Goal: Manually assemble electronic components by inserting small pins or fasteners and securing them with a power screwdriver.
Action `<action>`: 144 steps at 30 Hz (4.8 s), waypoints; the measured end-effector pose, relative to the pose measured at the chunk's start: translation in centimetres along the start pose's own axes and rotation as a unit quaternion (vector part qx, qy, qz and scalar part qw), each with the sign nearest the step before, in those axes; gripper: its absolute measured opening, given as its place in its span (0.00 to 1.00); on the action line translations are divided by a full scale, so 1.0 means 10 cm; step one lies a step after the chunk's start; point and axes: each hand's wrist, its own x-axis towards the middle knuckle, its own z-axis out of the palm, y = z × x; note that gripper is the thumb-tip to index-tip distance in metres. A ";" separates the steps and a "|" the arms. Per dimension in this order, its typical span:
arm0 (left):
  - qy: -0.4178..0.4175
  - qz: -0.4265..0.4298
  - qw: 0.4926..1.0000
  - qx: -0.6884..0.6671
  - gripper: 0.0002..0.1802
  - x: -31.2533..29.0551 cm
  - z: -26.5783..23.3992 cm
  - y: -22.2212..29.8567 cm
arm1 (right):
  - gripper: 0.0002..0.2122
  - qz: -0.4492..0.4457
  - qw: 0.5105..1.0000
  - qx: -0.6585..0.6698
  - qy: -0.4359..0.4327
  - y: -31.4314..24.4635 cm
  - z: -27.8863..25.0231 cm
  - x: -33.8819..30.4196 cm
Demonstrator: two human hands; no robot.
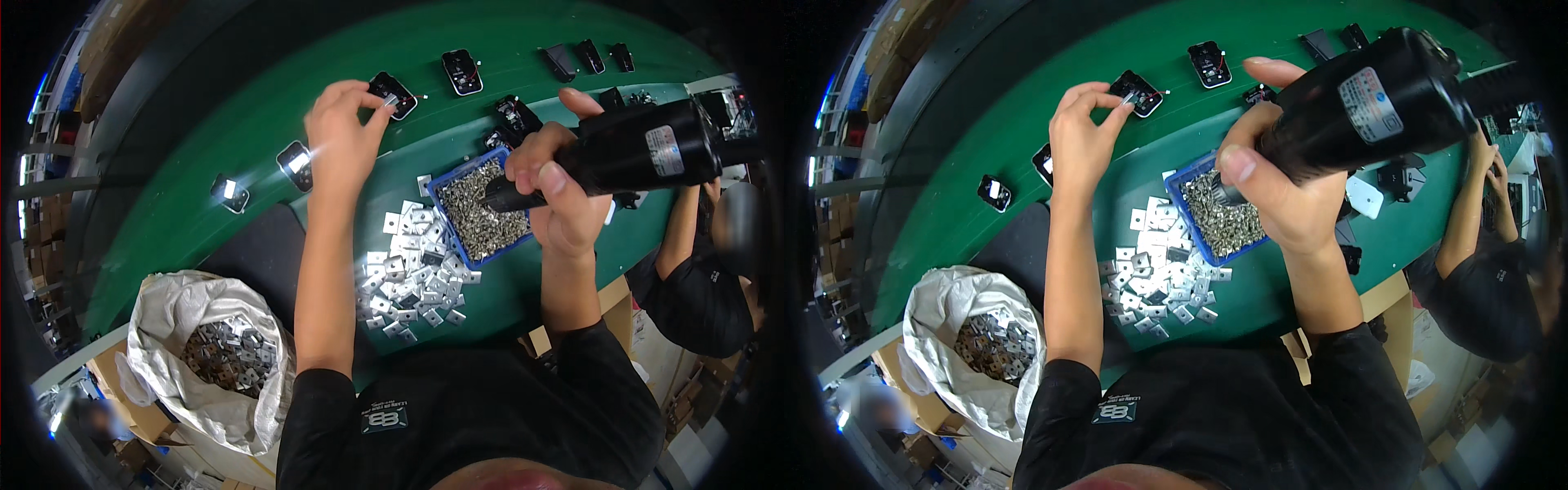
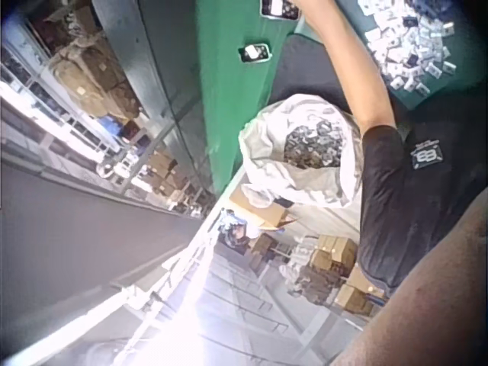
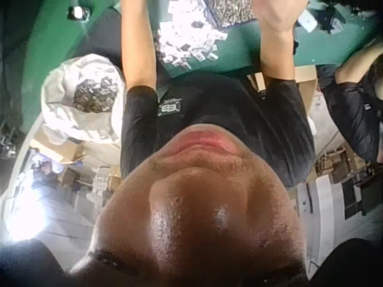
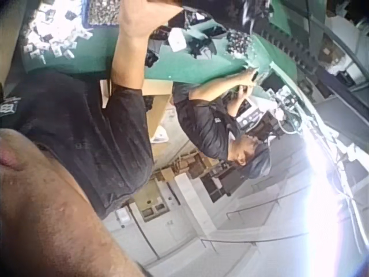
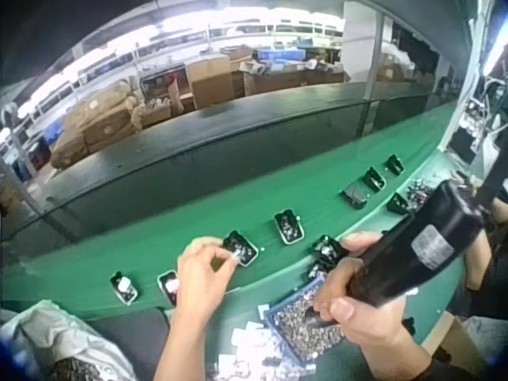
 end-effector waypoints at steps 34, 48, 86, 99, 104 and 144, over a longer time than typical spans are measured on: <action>0.016 -0.125 0.989 0.082 0.15 0.31 0.25 -0.37 | 0.33 0.044 0.999 -0.002 -0.007 0.01 0.06 0.03; -0.048 -0.120 0.990 0.052 0.13 -0.87 -0.56 0.02 | 0.31 -0.075 0.993 0.077 0.054 -0.23 0.03 -0.16; 0.061 0.082 0.959 -0.263 0.13 -1.52 -0.32 0.04 | 0.24 0.083 0.933 0.234 -0.259 0.14 0.57 -0.16; 0.103 0.103 0.951 -0.272 0.13 -1.50 -0.31 0.02 | 0.23 0.081 0.926 0.229 -0.290 0.10 0.57 -0.15; 0.095 0.104 0.960 -0.242 0.14 -1.51 -0.33 0.00 | 0.23 0.080 0.929 0.201 -0.299 0.13 0.57 -0.17; -0.051 -0.001 0.993 -0.103 0.44 -1.30 -0.46 -0.37 | 0.25 -0.009 0.987 0.031 -0.158 0.79 0.83 -0.11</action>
